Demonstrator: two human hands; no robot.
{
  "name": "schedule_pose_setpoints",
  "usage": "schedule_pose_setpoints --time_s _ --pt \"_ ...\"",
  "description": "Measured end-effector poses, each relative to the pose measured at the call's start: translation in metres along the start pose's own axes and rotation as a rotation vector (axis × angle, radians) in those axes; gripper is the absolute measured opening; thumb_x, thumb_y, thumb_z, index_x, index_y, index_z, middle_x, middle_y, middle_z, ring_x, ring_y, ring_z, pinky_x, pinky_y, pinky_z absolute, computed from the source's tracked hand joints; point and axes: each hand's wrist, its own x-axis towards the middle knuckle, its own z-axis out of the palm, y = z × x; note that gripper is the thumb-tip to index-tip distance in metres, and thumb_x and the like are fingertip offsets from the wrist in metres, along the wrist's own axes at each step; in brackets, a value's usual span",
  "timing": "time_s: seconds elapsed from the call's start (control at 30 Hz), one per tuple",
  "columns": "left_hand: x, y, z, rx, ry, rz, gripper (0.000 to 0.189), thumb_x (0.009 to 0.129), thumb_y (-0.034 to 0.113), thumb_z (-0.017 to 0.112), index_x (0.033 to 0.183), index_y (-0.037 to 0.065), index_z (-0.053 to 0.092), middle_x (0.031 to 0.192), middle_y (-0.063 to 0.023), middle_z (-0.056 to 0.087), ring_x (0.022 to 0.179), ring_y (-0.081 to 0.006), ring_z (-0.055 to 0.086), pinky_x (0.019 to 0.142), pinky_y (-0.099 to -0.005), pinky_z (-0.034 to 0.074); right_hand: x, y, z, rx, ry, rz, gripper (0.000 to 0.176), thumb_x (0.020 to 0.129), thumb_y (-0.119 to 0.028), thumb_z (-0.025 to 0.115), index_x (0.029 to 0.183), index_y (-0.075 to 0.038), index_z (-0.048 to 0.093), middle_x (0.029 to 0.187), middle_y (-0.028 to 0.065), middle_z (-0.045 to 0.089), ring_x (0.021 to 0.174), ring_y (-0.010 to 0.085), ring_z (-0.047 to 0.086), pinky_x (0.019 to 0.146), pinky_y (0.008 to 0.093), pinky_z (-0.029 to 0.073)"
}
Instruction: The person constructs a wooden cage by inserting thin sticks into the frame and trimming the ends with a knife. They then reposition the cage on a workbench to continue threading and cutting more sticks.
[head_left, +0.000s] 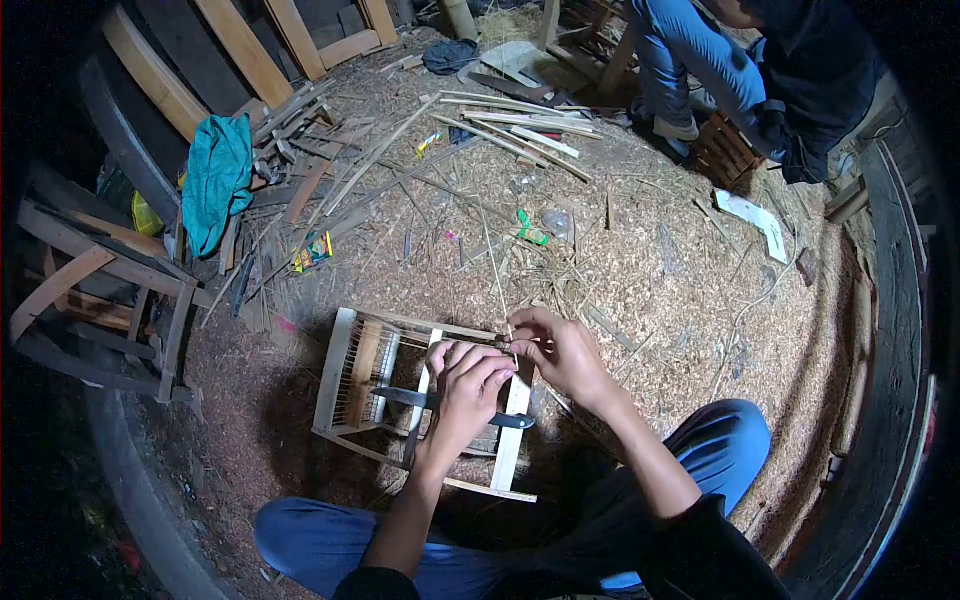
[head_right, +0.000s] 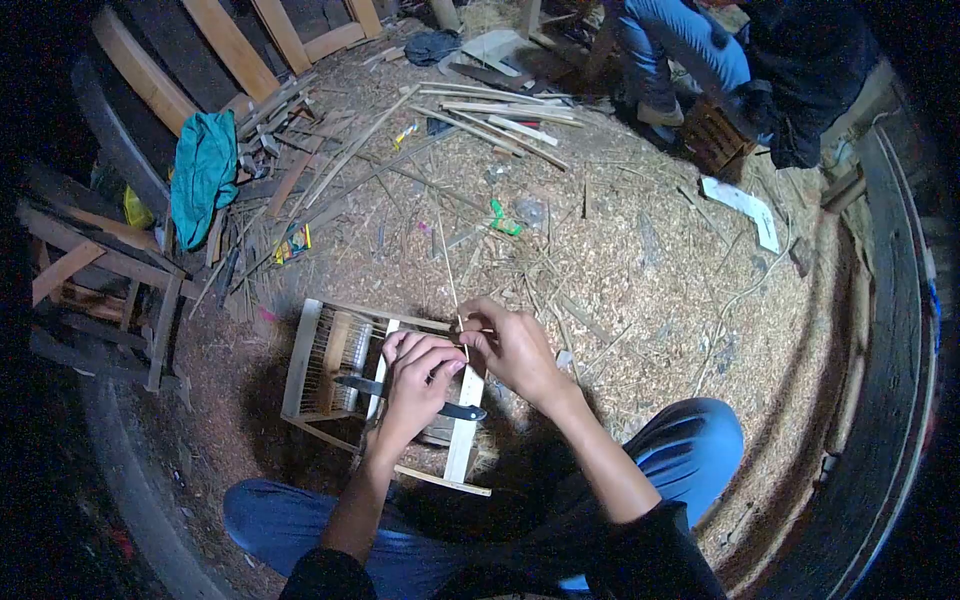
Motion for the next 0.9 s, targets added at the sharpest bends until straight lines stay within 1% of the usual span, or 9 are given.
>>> schedule_pose_setpoints --time_s 0.07,0.2,0.3,0.37,0.4,0.67,0.77,0.83,0.9 --pt "0.0 0.0 0.001 -0.011 0.009 0.001 0.004 0.091 0.015 0.071 0.092 0.011 0.073 0.096 -0.0003 0.07 0.1 -0.0215 0.062 0.103 -0.0458 0.032 -0.001 0.008 0.003 0.031 0.01 0.019 0.017 0.093 -0.008 0.072 0.109 -0.005 0.075 0.097 0.0183 0.076 0.086 0.03 0.076 0.075 0.0394 0.058" --pt "0.0 0.001 0.002 -0.012 0.032 -0.002 0.003 0.088 0.011 0.073 0.091 0.01 0.074 0.095 -0.0011 0.071 0.099 -0.0216 0.063 0.104 -0.0433 0.032 -0.001 0.01 0.006 0.029 -0.012 0.047 0.017 0.094 -0.011 0.071 0.11 -0.005 0.075 0.097 0.0174 0.077 0.085 0.0275 0.077 0.076 0.0388 0.058" --pt "-0.001 0.001 0.002 -0.001 0.057 0.015 0.003 0.088 0.011 0.073 0.09 0.01 0.073 0.095 -0.0015 0.071 0.099 -0.0219 0.063 0.104 -0.0435 0.033 -0.003 0.014 0.015 -0.011 -0.021 0.031 0.019 0.094 -0.011 0.07 0.111 -0.005 0.076 0.099 0.0175 0.076 0.086 0.03 0.076 0.077 0.0392 0.058" --pt "-0.002 0.001 0.005 0.002 0.067 0.03 0.003 0.088 0.011 0.073 0.09 0.009 0.073 0.095 -0.0018 0.071 0.099 -0.0221 0.063 0.103 -0.0437 0.033 -0.003 0.009 0.018 -0.079 -0.027 -0.073 0.02 0.094 -0.011 0.069 0.111 -0.006 0.077 0.101 0.0172 0.076 0.086 0.0327 0.075 0.078 0.04 0.058" --pt "-0.003 0.0 0.006 0.009 0.082 0.021 0.003 0.087 0.011 0.073 0.089 0.009 0.073 0.095 -0.0021 0.072 0.099 -0.0223 0.063 0.103 -0.0438 0.034 -0.004 -0.004 0.015 -0.088 -0.06 0.009 0.021 0.092 -0.009 0.069 0.111 -0.006 0.077 0.102 0.0179 0.076 0.088 0.035 0.074 0.081 0.0408 0.057" --pt "0.0 0.005 0.003 0.071 0.085 0.036 0.006 0.089 0.012 0.073 0.093 0.008 0.072 0.094 -0.004 0.07 0.097 -0.024 0.063 0.1 -0.0428 0.036 -0.002 0.002 0.017 -0.075 -0.062 -0.003 0.021 0.088 -0.005 0.07 0.108 -0.002 0.076 0.105 0.0193 0.075 0.091 0.0371 0.073 0.083 0.0416 0.057" --pt "0.0 0.008 0.002 0.06 0.089 0.013 0.007 0.089 0.012 0.072 0.094 0.008 0.071 0.094 -0.0043 0.071 0.095 -0.025 0.063 0.098 -0.0428 0.037 -0.003 0.002 0.013 -0.05 -0.082 0.017 0.025 0.087 -0.003 0.069 0.111 -0.002 0.075 0.108 0.0177 0.075 0.098 0.0356 0.072 0.089 0.0437 0.055" --pt "-0.002 0.006 0.003 0.054 0.089 0.004 0.007 0.09 0.012 0.073 0.095 0.008 0.07 0.094 -0.0044 0.071 0.094 -0.0253 0.063 0.098 -0.0428 0.037 -0.005 0.007 0.012 -0.152 -0.117 -0.069 0.033 0.084 -0.002 0.07 0.116 -0.004 0.074 0.111 0.0158 0.073 0.104 0.0343 0.069 0.093 0.0465 0.049" --pt "-0.002 0.006 0.002 0.049 0.088 -0.003 0.008 0.09 0.012 0.073 0.096 0.008 0.069 0.094 -0.0045 0.071 0.093 -0.0255 0.063 0.097 -0.0429 0.038 -0.008 0.01 0.014 -0.173 -0.092 -0.108 0.034 0.082 -0.003 0.071 0.116 -0.005 0.074 0.109 0.0141 0.072 0.106 0.0326 0.068 0.093 0.0457 0.047"
